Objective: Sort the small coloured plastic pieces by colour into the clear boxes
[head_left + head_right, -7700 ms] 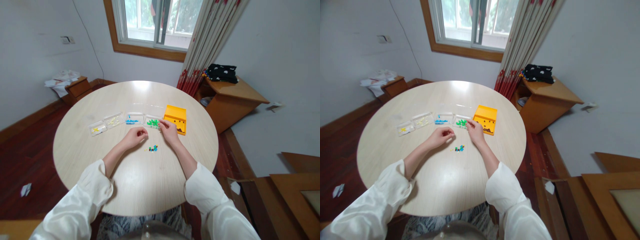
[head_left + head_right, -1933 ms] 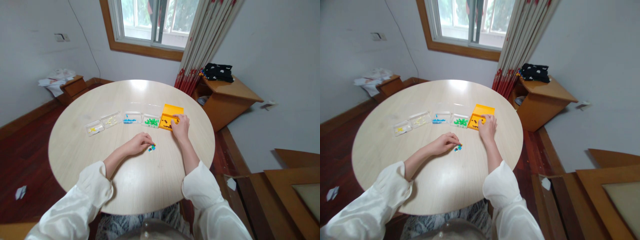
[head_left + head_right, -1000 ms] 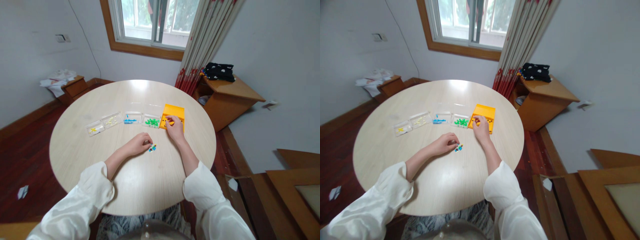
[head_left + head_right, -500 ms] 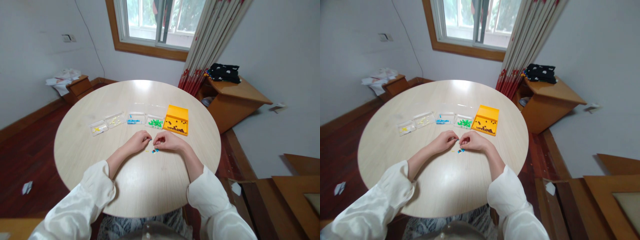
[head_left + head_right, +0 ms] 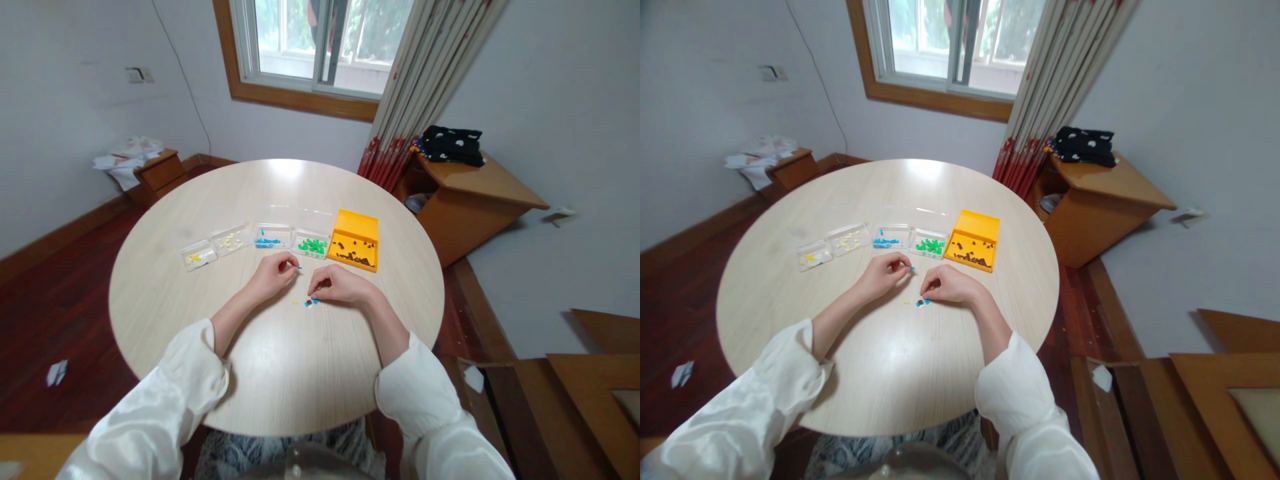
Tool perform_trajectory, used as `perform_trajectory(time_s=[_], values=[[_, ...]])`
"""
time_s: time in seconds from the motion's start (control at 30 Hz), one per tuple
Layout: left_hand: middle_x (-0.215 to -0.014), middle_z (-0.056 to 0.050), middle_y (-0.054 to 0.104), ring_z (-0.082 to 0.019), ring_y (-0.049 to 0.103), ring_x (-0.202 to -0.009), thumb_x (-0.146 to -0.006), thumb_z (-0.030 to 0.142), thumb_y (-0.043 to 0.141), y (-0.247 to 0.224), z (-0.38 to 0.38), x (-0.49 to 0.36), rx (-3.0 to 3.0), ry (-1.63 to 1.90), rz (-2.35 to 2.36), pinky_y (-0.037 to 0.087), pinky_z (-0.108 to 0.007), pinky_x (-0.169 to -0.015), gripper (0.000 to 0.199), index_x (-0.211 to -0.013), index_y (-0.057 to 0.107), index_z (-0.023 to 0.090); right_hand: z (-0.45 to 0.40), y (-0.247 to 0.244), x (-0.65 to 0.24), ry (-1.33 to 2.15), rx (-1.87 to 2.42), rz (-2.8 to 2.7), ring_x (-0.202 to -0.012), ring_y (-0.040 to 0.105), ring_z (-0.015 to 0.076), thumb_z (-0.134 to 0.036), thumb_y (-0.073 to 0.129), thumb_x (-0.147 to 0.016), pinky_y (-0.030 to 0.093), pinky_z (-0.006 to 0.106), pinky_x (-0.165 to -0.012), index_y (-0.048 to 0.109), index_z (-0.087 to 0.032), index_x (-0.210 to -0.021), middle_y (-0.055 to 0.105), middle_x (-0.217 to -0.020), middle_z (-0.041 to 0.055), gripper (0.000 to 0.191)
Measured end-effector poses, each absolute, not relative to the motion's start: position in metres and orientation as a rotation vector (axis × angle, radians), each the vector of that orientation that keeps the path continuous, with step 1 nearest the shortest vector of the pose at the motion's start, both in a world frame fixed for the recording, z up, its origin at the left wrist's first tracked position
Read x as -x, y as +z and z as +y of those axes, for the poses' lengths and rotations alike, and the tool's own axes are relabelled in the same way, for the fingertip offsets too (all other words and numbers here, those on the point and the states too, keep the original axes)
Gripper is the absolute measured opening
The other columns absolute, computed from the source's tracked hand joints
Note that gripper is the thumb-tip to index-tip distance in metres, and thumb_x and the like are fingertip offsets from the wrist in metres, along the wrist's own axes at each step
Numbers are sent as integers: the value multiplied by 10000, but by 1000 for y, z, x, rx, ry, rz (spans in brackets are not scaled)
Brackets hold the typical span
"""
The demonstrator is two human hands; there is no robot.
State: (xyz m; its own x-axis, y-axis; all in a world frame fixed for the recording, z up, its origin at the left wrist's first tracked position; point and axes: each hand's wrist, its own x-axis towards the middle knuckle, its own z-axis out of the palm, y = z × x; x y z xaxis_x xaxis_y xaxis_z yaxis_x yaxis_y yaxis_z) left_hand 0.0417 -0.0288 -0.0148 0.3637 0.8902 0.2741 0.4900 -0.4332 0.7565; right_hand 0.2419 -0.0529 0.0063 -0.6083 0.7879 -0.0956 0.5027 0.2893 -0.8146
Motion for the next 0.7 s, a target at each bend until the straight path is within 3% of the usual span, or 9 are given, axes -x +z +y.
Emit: perform_trajectory(time_s=[0.23, 0.43, 0.7], values=[[-555, 38, 496, -102, 402, -542, -709, 205, 555, -10, -18, -30, -1934, 1088, 1343, 328, -230, -548, 71, -702, 616, 168, -54, 6, -239, 1249, 1204, -2218, -671, 555, 108, -116, 563, -718, 434, 228, -653, 669, -149, -705, 634, -711, 11, 112], [-532, 53, 457, -101, 388, -525, -687, 179, 570, -11, 2, -13, -1767, 1305, 1640, 336, -235, -562, 30, -668, 593, 175, -55, 5, -234, 1239, 1251, -2101, -599, 490, 95, -189, 531, -788, 388, 223, -591, 618, -151, -729, 566, -644, -11, 112], [-577, 36, 530, -116, 456, -576, -698, 186, 576, -19, 18, -4, -1778, 1335, 1767, 358, -239, -605, 41, -662, 592, 175, -51, 3, -229, 1059, 1283, -1929, -625, 479, 101, -230, 529, -783, 374, 229, -603, 606, -150, -748, 563, -674, -6, 117]])
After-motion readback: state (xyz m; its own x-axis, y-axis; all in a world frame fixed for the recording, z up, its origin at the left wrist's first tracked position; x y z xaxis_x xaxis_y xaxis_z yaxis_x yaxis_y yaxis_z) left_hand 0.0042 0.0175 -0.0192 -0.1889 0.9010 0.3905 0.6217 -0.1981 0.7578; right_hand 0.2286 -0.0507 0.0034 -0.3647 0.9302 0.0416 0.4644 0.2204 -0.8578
